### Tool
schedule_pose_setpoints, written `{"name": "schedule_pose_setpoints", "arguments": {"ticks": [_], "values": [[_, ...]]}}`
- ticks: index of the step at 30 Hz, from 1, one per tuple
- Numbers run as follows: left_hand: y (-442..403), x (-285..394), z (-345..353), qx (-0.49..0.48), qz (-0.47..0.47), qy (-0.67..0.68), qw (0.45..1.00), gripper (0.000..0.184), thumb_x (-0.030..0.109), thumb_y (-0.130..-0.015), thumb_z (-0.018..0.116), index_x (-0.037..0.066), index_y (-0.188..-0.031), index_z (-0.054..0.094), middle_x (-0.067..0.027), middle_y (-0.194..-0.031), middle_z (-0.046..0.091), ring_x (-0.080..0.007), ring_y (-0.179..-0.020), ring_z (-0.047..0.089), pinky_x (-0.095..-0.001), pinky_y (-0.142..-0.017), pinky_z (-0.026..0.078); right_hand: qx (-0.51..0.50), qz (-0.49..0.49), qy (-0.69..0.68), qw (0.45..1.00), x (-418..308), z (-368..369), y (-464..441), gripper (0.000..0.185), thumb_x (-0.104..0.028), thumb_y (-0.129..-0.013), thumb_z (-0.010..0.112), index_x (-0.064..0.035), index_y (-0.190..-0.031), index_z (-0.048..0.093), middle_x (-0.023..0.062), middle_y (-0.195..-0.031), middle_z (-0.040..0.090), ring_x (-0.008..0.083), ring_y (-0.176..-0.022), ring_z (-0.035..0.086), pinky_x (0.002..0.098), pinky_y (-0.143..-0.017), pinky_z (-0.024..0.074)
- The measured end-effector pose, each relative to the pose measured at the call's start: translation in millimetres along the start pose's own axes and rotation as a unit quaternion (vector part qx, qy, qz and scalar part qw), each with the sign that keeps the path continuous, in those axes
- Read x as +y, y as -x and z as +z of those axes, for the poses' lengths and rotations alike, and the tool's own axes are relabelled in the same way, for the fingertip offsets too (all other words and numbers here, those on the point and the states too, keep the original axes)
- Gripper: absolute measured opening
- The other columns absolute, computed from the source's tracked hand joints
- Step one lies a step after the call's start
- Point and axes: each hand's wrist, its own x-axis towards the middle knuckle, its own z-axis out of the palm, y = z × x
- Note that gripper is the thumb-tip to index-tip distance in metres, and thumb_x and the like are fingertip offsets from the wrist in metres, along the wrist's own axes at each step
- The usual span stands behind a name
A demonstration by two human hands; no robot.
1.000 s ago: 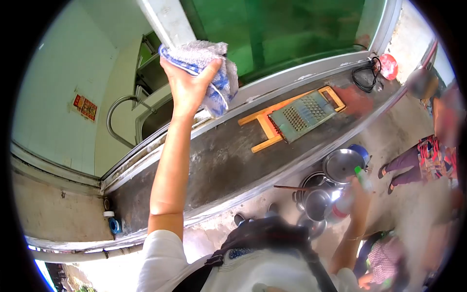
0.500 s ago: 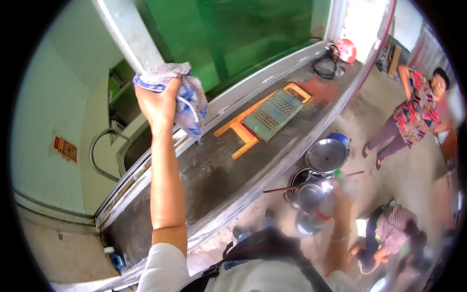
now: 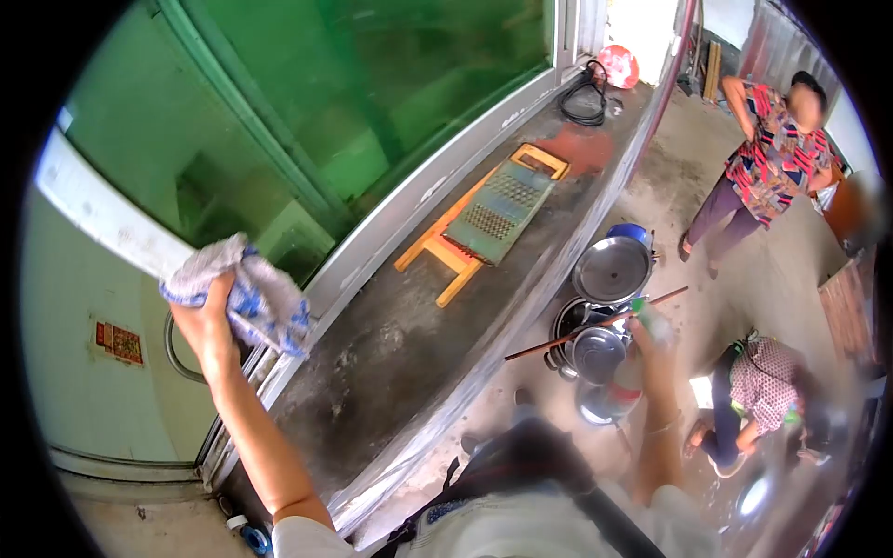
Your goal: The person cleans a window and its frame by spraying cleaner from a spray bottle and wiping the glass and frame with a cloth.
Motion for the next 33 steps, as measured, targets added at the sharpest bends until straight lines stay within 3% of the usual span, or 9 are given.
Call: {"name": "schedule_pose_setpoints", "arguments": {"ticks": [7,11,17,20,22,25,28,30,33], "values": [[37.6,-21.0,-145.8,0.1,-0.063,-0.047,0.992,0.056,0.024,-0.072,0.071,-0.005,-0.117,0.058,-0.0144,-0.101,0.061,-0.0222,-0.092,0.057,-0.0346,-0.086,0.047,-0.052,-0.03,-0.015,0.998,-16.3,50.6,-19.8,0.04,-0.023,-0.084,0.07,0.0004,-0.116,0.063,0.0024,-0.082,0.063,0.0067,-0.053,0.048,0.0214,-0.048,0.0368],[55.0,-33.3,-216.1,0.155,-0.05,-0.073,0.984,0.042,0.024,-0.073,0.063,0.001,-0.108,0.061,-0.0096,-0.1,0.06,-0.0189,-0.092,0.055,-0.0325,-0.085,0.044,-0.067,-0.002,-0.041,0.997,-21.1,66.2,-24.7,0.039,-0.023,-0.085,0.071,-0.0009,-0.117,0.064,0.0028,-0.085,0.064,0.0064,-0.053,0.048,0.0212,-0.047,0.0381],[94.9,-20.0,-223.0,0.288,-0.004,-0.205,0.935,0.041,0.019,-0.079,0.055,-0.002,-0.113,0.059,-0.0141,-0.109,0.061,-0.0247,-0.099,0.06,-0.0381,-0.088,0.049,-0.049,-0.032,-0.064,0.996,-17.7,49.6,-24.8,0.039,-0.024,-0.087,0.068,0.0002,-0.117,0.06,0.0055,-0.087,0.064,0.0079,-0.054,0.048,0.0224,-0.048,0.0389],[113.4,-2.7,-191.2,0.371,-0.013,-0.296,0.88,0.039,0.019,-0.082,0.053,-0.002,-0.114,0.061,-0.0169,-0.113,0.062,-0.0268,-0.102,0.062,-0.0407,-0.088,0.052,-0.033,-0.028,-0.06,0.997,-24.3,34.8,-29.2,0.04,-0.026,-0.087,0.068,0.0007,-0.116,0.059,0.0063,-0.089,0.064,0.0087,-0.055,0.049,0.0232,-0.049,0.0393],[117.3,9.9,-164.5,0.321,0.102,-0.344,0.877,0.036,0.019,-0.086,0.051,0.0,-0.114,0.062,-0.0182,-0.114,0.063,-0.0275,-0.101,0.063,-0.041,-0.087,0.054,-0.019,-0.035,-0.077,0.996,-22.6,25.0,-38.8,0.038,-0.027,-0.086,0.069,0.0004,-0.111,0.063,0.0063,-0.088,0.065,0.0091,-0.056,0.049,0.0239,-0.05,0.0396],[112.5,21.5,-89.2,0.293,0.139,-0.233,0.917,0.035,0.022,-0.09,0.051,0.001,-0.117,0.059,-0.0175,-0.116,0.06,-0.0265,-0.097,0.062,-0.0428,-0.079,0.057,-0.004,-0.032,-0.053,0.998,-17.1,4.1,-64.2,0.042,-0.026,-0.088,0.066,0.0015,-0.12,0.058,0.0057,-0.089,0.064,0.0075,-0.055,0.048,0.0217,-0.05,0.0387],[78.6,42.6,11.1,0.276,0.167,-0.185,0.928,0.041,0.027,-0.091,0.052,0.003,-0.124,0.053,-0.0185,-0.116,0.057,-0.0256,-0.094,0.062,-0.0438,-0.076,0.057,0.025,-0.043,-0.083,0.995,-10.3,-23.3,-94.1,0.039,-0.027,-0.086,0.069,-0.0001,-0.112,0.063,0.0064,-0.09,0.065,0.0083,-0.056,0.049,0.0233,-0.05,0.0386],[46.5,58.6,91.2,0.246,0.28,-0.17,0.912,0.036,0.032,-0.092,0.055,0.005,-0.115,0.06,-0.0151,-0.109,0.061,-0.0245,-0.092,0.062,-0.0404,-0.078,0.054,0.041,-0.048,-0.112,0.992,1.3,-47.9,-116.4,0.038,-0.027,-0.086,0.069,-0.0004,-0.113,0.063,0.005,-0.088,0.065,0.0073,-0.055,0.048,0.0223,-0.05,0.0383],[-15.8,77.1,210.3,0.092,0.455,-0.279,0.841,0.018,0.009,-0.088,0.059,0.0,-0.104,0.062,-0.0124,-0.101,0.064,-0.0244,-0.092,0.062,-0.0384,-0.082,0.05,0.13,-0.018,-0.074,0.989,13.5,-86.0,-132.6,0.034,-0.023,-0.086,0.069,-0.0008,-0.112,0.064,0.0013,-0.081,0.064,0.0056,-0.056,0.048,0.0215,-0.05,0.0378]]}}
